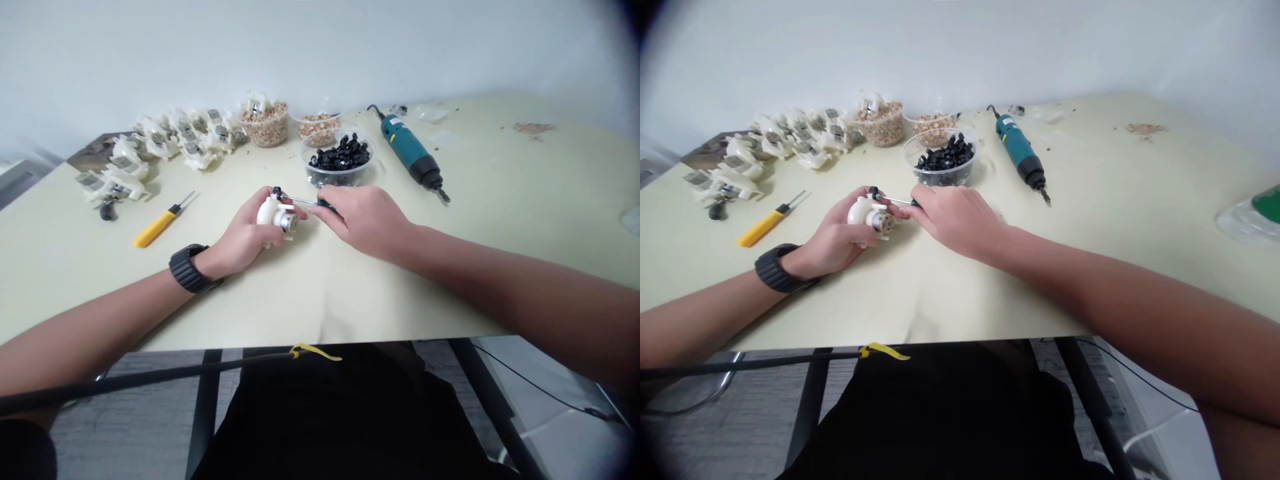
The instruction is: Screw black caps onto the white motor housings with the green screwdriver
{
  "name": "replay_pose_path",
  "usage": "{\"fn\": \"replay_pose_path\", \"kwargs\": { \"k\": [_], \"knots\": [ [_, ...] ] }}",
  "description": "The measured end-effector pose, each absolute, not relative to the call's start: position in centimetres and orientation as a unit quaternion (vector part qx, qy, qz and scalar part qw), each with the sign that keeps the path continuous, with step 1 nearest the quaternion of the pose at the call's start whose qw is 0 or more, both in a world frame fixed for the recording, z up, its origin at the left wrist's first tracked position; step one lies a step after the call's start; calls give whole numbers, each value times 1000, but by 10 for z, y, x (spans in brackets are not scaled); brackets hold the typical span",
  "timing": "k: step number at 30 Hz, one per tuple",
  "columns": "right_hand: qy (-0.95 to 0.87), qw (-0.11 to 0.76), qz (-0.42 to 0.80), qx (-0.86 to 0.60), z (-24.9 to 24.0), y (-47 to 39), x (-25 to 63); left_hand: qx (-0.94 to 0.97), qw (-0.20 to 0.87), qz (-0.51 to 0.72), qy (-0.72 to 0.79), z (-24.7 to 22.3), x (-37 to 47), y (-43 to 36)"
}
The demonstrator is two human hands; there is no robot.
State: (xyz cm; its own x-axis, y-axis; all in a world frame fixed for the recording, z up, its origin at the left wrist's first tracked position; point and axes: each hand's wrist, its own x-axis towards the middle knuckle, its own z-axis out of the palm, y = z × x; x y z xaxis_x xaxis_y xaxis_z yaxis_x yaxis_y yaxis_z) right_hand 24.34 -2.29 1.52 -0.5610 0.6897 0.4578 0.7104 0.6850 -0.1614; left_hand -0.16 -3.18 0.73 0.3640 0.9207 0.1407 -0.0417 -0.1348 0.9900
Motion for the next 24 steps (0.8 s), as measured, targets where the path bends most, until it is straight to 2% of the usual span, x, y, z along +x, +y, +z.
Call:
{"fn": "replay_pose_path", "kwargs": {
  "k": [4, 7, 9, 12, 15, 18, 21, 24],
  "knots": [
    [-899, 186, -116, -379, 22, -27, 244, 612, 562, 426, 357, 9, -1, -34],
    [-904, 187, -99, -371, 24, -30, 244, 617, 563, 417, 359, 10, -1, -35],
    [-900, 221, -27, -375, 24, -31, 244, 626, 557, 412, 359, 10, -2, -35],
    [-867, 279, 157, -383, 26, -32, 242, 650, 535, 402, 361, 11, -3, -36],
    [-802, 271, 350, -401, 31, -32, 241, 668, 512, 397, 366, 12, -3, -37],
    [-757, 266, 437, -408, 36, -30, 242, 657, 526, 400, 363, 13, -1, -36],
    [-787, 305, 374, -384, 37, -28, 243, 637, 545, 408, 361, 13, 1, -34],
    [-856, 301, 208, -366, 33, -27, 244, 628, 555, 411, 359, 11, 2, -33]
  ]
}}
